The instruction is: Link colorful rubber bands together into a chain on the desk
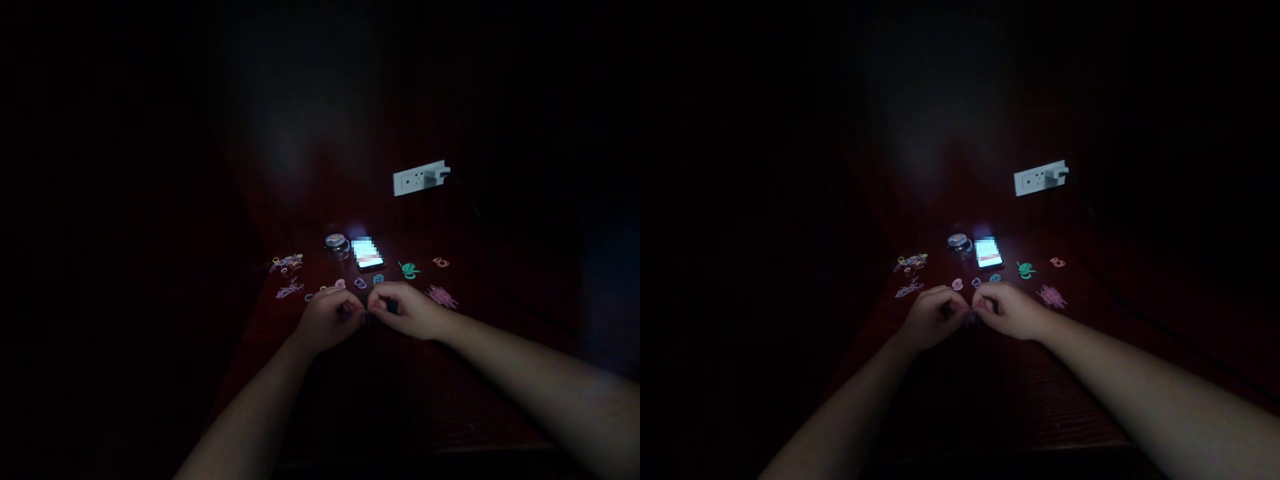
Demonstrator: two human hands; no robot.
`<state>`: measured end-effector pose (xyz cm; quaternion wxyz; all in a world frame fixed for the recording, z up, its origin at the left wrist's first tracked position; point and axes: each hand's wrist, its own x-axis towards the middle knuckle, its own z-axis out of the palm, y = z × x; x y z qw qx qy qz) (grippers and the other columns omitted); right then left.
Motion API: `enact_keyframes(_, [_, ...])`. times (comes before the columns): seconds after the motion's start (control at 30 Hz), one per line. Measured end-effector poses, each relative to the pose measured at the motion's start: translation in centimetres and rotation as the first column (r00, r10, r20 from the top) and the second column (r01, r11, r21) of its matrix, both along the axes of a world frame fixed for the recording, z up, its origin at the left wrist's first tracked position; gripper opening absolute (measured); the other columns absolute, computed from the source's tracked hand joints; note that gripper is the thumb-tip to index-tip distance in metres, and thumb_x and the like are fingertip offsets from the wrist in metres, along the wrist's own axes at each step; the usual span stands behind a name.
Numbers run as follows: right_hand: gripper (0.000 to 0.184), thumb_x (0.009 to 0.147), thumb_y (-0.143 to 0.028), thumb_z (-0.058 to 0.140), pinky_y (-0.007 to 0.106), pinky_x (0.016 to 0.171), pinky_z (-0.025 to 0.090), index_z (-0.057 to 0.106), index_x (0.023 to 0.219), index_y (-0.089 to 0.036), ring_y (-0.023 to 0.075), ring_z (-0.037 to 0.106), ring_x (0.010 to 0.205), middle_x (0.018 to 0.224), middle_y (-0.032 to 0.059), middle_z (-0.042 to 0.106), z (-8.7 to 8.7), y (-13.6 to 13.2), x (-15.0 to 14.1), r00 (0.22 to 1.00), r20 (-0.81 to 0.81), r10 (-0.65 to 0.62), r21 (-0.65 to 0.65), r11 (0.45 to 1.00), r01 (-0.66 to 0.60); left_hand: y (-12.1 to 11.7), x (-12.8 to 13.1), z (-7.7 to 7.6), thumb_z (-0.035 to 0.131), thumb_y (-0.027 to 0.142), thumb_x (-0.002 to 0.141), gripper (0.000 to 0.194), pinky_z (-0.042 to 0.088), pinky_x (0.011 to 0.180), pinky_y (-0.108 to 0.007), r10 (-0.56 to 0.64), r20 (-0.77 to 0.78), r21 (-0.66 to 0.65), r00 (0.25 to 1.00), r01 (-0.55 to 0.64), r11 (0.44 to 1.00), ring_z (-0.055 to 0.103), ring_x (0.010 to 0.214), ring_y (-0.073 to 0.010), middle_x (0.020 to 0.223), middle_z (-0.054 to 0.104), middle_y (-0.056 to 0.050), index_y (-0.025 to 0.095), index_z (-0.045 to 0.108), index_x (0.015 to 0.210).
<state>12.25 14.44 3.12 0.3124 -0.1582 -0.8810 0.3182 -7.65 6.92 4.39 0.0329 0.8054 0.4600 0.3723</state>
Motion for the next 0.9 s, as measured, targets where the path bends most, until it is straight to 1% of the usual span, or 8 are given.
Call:
enact_keyframes(0.27, [0.008, 0.083, -0.020, 0.055, 0.022, 0.052, 0.036, 0.057, 0.076, -0.017, 0.0111, 0.047, 0.060, 0.068, -0.0009, 0.053, 0.6, -0.6, -0.1, 1.000, 0.023, 0.016, 0.044, 0.999, -0.017, -0.3, -0.1, -0.4, 0.063, 0.020, 0.080, 0.002, 0.046, 0.065, -0.025, 0.018, -0.019, 0.011, 1.000, -0.018, 1.000, 0.058, 0.066, -0.0120, 0.072, 0.065, 0.000, 0.019, 0.065, 0.079])
enact_keyframes(0.4, [0.013, 0.085, -0.026, 0.055, 0.024, 0.055, 0.038, 0.060, 0.078, -0.016, 0.0120, 0.047, 0.058, 0.064, -0.0011, 0.053, 0.3, -0.1, -0.2, 0.999, -0.016, 0.033, 0.052, 0.998, -0.032, -0.8, 0.4, -0.1, 0.064, 0.019, 0.078, 0.002, 0.048, 0.071, -0.027, 0.115, -0.076, 0.060, 0.990, -0.111, 0.992, 0.058, 0.068, -0.0127, 0.070, 0.064, 0.000, 0.019, 0.064, 0.076])
enact_keyframes(0.5, [0.014, 0.084, -0.026, 0.054, 0.024, 0.056, 0.038, 0.064, 0.082, -0.016, 0.0127, 0.048, 0.058, 0.063, -0.0006, 0.055, 0.2, 0.3, -0.3, 0.999, -0.032, 0.041, 0.061, 0.997, -0.039, -2.2, -0.2, 0.1, 0.063, 0.019, 0.079, 0.003, 0.048, 0.074, -0.028, 0.219, -0.087, 0.089, 0.972, -0.212, 0.973, 0.058, 0.070, -0.0136, 0.071, 0.064, 0.000, 0.019, 0.065, 0.077])
enact_keyframes(0.6, [0.015, 0.080, -0.024, 0.054, 0.025, 0.056, 0.038, 0.065, 0.080, -0.015, 0.0126, 0.049, 0.057, 0.063, -0.0001, 0.056, 0.1, 0.4, -0.4, 0.998, -0.028, 0.061, 0.070, 0.996, -0.058, -4.6, -2.4, -0.4, 0.060, 0.021, 0.081, 0.007, 0.047, 0.073, -0.027, 0.399, -0.005, 0.075, 0.917, -0.397, 0.915, 0.059, 0.072, -0.0135, 0.075, 0.066, -0.002, 0.017, 0.065, 0.079])
enact_keyframes(0.67, [0.014, 0.078, -0.025, 0.055, 0.025, 0.056, 0.038, 0.065, 0.078, -0.015, 0.0124, 0.049, 0.057, 0.064, 0.0001, 0.056, -0.1, 0.4, -0.4, 0.996, -0.046, 0.074, 0.050, 0.996, -0.071, -6.4, -4.5, -1.1, 0.059, 0.022, 0.083, 0.010, 0.047, 0.074, -0.025, 0.526, 0.060, 0.025, 0.849, -0.528, 0.849, 0.059, 0.074, -0.0130, 0.079, 0.066, -0.002, 0.016, 0.066, 0.082])
enact_keyframes(0.73, [0.015, 0.077, -0.026, 0.055, 0.025, 0.056, 0.038, 0.065, 0.077, -0.015, 0.0126, 0.049, 0.057, 0.064, 0.0003, 0.056, -0.2, 0.5, -0.5, 0.995, -0.064, 0.078, 0.018, 0.997, -0.077, -7.8, -6.6, -2.1, 0.059, 0.024, 0.082, 0.010, 0.047, 0.073, -0.023, 0.633, 0.089, -0.068, 0.769, -0.629, 0.774, 0.058, 0.073, -0.0119, 0.079, 0.066, -0.002, 0.015, 0.066, 0.082])
enact_keyframes(0.83, [0.016, 0.076, -0.027, 0.055, 0.025, 0.056, 0.039, 0.066, 0.078, -0.016, 0.0131, 0.049, 0.057, 0.062, 0.0004, 0.056, -0.4, 0.8, -0.5, 0.994, -0.081, 0.066, -0.009, 0.998, -0.067, -8.8, -8.6, -3.4, 0.057, 0.023, 0.081, 0.012, 0.046, 0.065, -0.021, 0.690, 0.087, -0.125, 0.719, -0.679, 0.724, 0.056, 0.064, -0.0103, 0.072, 0.064, -0.001, 0.014, 0.065, 0.080])
enact_keyframes(0.9, [0.016, 0.076, -0.028, 0.054, 0.025, 0.056, 0.039, 0.065, 0.077, -0.016, 0.0135, 0.049, 0.057, 0.062, 0.0007, 0.056, -0.4, 0.9, -0.5, 0.994, -0.092, 0.056, -0.008, 0.998, -0.057, -8.6, -8.9, -4.0, 0.057, 0.022, 0.081, 0.012, 0.046, 0.064, -0.021, 0.698, 0.077, -0.138, 0.712, -0.686, 0.714, 0.057, 0.062, -0.0099, 0.071, 0.064, -0.001, 0.014, 0.065, 0.080])
